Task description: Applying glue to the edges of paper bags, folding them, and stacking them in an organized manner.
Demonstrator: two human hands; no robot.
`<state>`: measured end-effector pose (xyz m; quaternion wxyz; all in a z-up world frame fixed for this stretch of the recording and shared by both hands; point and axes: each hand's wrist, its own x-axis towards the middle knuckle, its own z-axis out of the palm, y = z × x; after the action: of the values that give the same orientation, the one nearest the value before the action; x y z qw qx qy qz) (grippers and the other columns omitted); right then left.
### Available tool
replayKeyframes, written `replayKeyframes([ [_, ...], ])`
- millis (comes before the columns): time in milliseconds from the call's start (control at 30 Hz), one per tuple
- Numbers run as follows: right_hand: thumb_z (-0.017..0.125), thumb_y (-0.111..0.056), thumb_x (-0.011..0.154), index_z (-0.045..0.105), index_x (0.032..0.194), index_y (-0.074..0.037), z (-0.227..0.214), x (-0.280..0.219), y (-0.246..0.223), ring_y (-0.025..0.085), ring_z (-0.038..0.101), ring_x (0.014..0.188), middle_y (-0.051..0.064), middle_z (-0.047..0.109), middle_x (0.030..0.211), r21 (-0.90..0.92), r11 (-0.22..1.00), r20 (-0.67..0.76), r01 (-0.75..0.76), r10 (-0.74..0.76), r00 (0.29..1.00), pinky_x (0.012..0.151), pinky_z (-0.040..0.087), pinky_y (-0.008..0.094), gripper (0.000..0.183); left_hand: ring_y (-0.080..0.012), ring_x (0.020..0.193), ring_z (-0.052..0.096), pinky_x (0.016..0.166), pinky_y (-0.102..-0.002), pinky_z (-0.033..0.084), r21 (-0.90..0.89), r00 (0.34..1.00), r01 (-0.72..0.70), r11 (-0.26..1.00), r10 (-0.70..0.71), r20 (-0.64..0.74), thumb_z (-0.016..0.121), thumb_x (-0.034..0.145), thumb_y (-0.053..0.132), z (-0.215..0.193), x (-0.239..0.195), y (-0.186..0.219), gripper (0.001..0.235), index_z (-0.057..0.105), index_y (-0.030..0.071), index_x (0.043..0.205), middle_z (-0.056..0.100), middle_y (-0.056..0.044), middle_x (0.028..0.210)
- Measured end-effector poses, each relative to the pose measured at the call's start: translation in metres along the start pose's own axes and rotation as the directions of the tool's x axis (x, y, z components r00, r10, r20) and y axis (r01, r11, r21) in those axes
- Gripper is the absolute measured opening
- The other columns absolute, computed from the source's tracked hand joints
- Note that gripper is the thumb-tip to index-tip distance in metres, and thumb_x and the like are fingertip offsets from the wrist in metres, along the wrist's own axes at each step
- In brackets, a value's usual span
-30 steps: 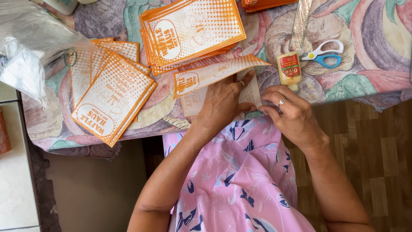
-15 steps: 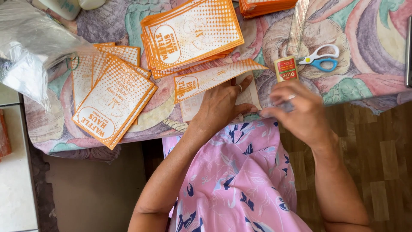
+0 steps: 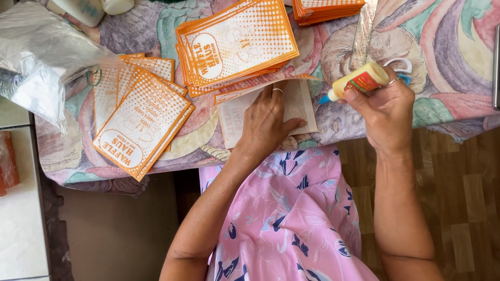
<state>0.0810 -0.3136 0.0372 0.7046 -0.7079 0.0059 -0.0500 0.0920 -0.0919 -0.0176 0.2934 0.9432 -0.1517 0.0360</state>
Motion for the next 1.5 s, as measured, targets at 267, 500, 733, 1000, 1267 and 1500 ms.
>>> replayKeyframes([
  [267, 0.079, -0.007, 0.102, 0.057, 0.125, 0.002, 0.008, 0.003, 0.026, 0.015, 0.056, 0.098, 0.008, 0.057, 0.106, -0.217, 0.947, -0.013, 0.236, -0.244, 0.97, 0.096, 0.055, 0.03, 0.033, -0.0389, 0.108, 0.065, 0.082, -0.052, 0.057, -0.012, 0.992, 0.048, 0.999, -0.046, 0.12, 0.101, 0.058, 0.052, -0.004, 0.005, 0.001, 0.115, 0.043, 0.002, 0.143, 0.057, -0.014, 0.125],
  [500, 0.083, -0.008, 0.1, 0.06, 0.112, 0.001, 0.0, 0.008, 0.043, 0.012, 0.056, 0.09, 0.005, 0.059, 0.096, -0.269, 0.939, -0.039, 0.215, -0.234, 0.971, 0.086, 0.05, 0.025, 0.027, -0.0405, 0.108, 0.064, 0.084, -0.051, 0.055, -0.009, 0.995, -0.012, 1.0, 0.013, 0.096, 0.101, 0.055, 0.059, -0.01, 0.005, 0.003, 0.121, 0.041, -0.002, 0.142, 0.056, -0.018, 0.125],
  [733, 0.079, -0.003, 0.102, 0.057, 0.117, 0.008, 0.025, 0.04, 0.046, 0.029, 0.068, 0.097, 0.024, 0.068, 0.105, -0.189, 0.895, -0.042, 0.404, -0.418, 0.907, 0.085, 0.059, 0.039, 0.028, -0.039, 0.105, 0.067, 0.088, -0.048, 0.058, -0.004, 0.989, 0.002, 1.0, -0.001, 0.148, 0.105, 0.046, 0.051, -0.012, 0.005, 0.004, 0.132, 0.038, -0.004, 0.146, 0.056, -0.019, 0.122],
  [1000, 0.083, 0.002, 0.098, 0.064, 0.113, 0.003, 0.009, 0.008, 0.038, 0.018, 0.065, 0.092, 0.011, 0.067, 0.101, -0.154, 0.954, -0.081, 0.257, -0.271, 0.959, 0.083, 0.059, 0.029, 0.023, -0.042, 0.129, 0.054, 0.108, -0.047, 0.047, -0.014, 0.985, -0.108, 0.994, 0.109, 0.131, 0.108, 0.027, 0.067, 0.0, 0.004, -0.008, 0.167, 0.028, -0.008, 0.153, 0.045, -0.022, 0.145],
  [1267, 0.084, -0.003, 0.092, 0.064, 0.11, 0.003, -0.022, -0.038, 0.04, 0.012, 0.06, 0.09, 0.004, 0.062, 0.097, -0.219, 0.974, -0.03, 0.064, -0.073, 0.997, 0.084, 0.055, 0.025, 0.027, -0.0406, 0.119, 0.056, 0.098, -0.048, 0.051, -0.019, 0.98, -0.146, 0.989, 0.147, 0.135, 0.105, 0.032, 0.064, -0.007, 0.002, -0.008, 0.126, 0.054, -0.008, 0.122, 0.05, -0.02, 0.137],
  [1500, 0.083, -0.008, 0.095, 0.059, 0.109, -0.001, -0.034, -0.042, 0.041, 0.015, 0.059, 0.09, 0.004, 0.059, 0.093, -0.077, 0.981, -0.182, 0.18, -0.191, 0.965, 0.086, 0.059, 0.031, 0.029, -0.0424, 0.082, 0.061, 0.071, -0.051, 0.046, -0.098, 0.989, -0.119, 0.988, 0.126, 0.072, 0.095, 0.063, 0.055, 0.004, -0.001, -0.022, 0.072, 0.053, 0.003, 0.09, 0.063, -0.02, 0.089],
])
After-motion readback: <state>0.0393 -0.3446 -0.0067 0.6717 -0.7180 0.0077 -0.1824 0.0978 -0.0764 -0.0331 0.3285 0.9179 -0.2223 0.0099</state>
